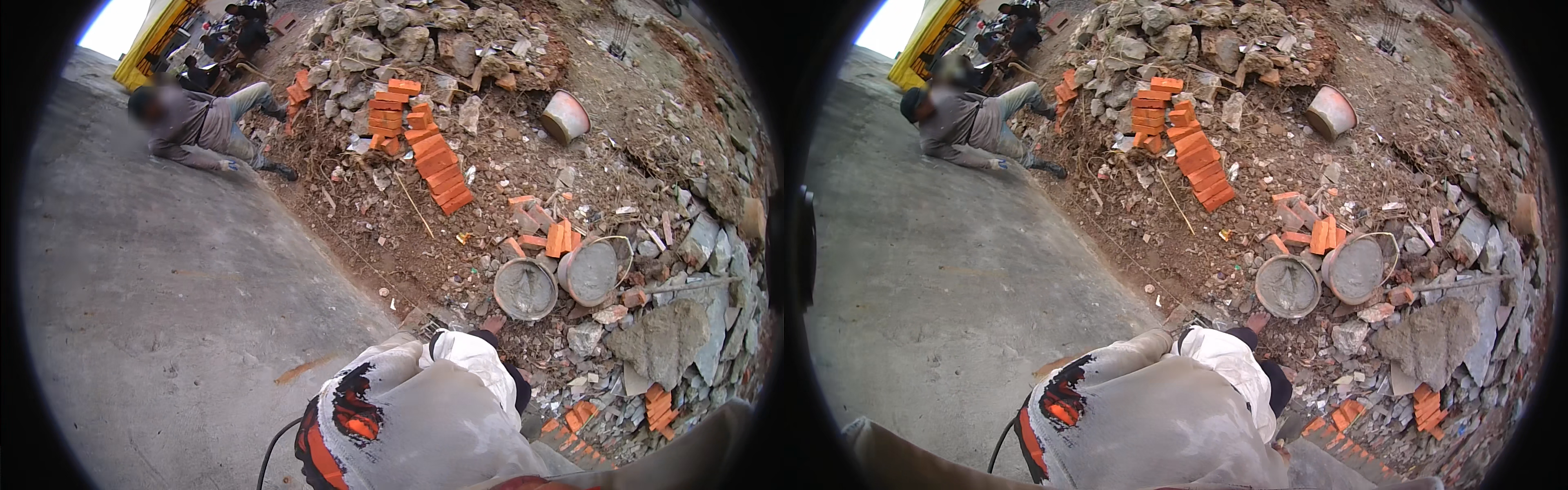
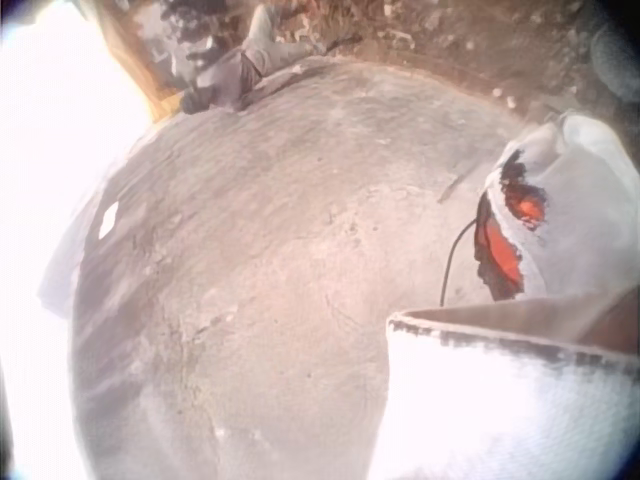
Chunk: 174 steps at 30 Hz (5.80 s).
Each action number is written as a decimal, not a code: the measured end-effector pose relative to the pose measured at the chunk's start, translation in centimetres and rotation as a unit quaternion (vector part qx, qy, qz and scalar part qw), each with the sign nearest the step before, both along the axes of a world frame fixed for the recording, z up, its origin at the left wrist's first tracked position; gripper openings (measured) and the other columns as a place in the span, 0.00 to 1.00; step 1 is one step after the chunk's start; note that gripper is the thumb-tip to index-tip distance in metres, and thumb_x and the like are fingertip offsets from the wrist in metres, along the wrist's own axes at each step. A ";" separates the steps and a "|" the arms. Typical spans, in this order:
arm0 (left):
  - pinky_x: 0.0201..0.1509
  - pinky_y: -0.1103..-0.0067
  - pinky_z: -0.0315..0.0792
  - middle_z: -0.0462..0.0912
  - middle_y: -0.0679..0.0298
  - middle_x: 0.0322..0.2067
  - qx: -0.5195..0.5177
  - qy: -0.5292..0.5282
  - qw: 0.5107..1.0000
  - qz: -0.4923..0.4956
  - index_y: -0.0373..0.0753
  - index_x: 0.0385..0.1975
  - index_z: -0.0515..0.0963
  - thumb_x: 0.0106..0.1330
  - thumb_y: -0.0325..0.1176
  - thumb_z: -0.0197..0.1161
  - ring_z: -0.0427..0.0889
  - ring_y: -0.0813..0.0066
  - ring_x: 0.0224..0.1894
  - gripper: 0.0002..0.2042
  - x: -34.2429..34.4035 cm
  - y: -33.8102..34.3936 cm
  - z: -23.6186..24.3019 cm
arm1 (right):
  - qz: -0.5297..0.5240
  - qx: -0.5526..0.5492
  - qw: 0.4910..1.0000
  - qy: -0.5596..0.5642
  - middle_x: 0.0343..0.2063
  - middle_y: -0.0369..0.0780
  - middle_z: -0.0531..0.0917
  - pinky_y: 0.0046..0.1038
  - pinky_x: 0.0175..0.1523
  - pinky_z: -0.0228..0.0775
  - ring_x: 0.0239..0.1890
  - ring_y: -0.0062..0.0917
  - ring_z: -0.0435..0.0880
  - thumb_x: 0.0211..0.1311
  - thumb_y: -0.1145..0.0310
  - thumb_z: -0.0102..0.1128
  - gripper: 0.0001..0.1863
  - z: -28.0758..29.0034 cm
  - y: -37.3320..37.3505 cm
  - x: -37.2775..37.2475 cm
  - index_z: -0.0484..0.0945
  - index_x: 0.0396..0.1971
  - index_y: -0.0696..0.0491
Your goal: The person lays red bricks in a row along a concrete wall, using a trowel to apply mortar from a bucket. They repeatedly scoop mortar, spread it between bricks, and adjust brick positions to build a low wall section.
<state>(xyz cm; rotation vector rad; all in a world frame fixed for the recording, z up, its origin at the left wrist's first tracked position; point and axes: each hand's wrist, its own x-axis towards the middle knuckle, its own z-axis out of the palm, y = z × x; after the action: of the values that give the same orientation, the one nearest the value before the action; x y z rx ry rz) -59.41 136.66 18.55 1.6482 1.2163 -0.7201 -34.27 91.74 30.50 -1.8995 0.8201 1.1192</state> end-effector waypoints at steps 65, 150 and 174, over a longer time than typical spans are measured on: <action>0.35 0.78 0.72 0.81 0.68 0.28 0.105 0.019 0.931 -0.348 0.42 0.29 0.78 0.59 0.34 0.59 0.77 0.78 0.29 0.05 27.0 23.2 -0.1 | -0.160 -0.193 0.968 -0.017 0.19 0.39 0.81 0.31 0.31 0.70 0.21 0.26 0.78 0.51 0.63 0.64 0.14 -4.2 7.7 -19.3 0.81 0.37 0.52; 0.42 0.66 0.68 0.66 0.67 0.10 -0.309 -0.111 0.923 0.199 0.43 0.16 0.72 0.67 0.49 0.46 0.68 0.69 0.15 0.21 34.8 -0.8 -14.9 | -0.551 0.055 0.833 0.019 0.15 0.37 0.74 0.27 0.16 0.61 0.12 0.21 0.70 0.57 0.68 0.57 0.06 -34.7 12.9 -23.2 0.74 0.28 0.55; 0.22 0.74 0.68 0.49 0.73 0.06 -0.248 0.036 0.922 -0.294 0.49 0.10 0.55 0.71 0.51 0.46 0.49 0.79 0.07 0.26 31.5 -14.8 3.5 | -0.630 -0.125 0.765 -0.055 0.19 0.50 0.79 0.37 0.29 0.72 0.16 0.38 0.80 0.48 0.58 0.63 0.21 -26.5 13.2 -23.9 0.76 0.32 0.63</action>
<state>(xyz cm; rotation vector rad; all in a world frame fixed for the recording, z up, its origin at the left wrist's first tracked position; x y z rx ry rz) -27.89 121.88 22.10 1.5510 0.4935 -1.3451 -58.18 104.92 4.01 -1.0654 1.8151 0.0301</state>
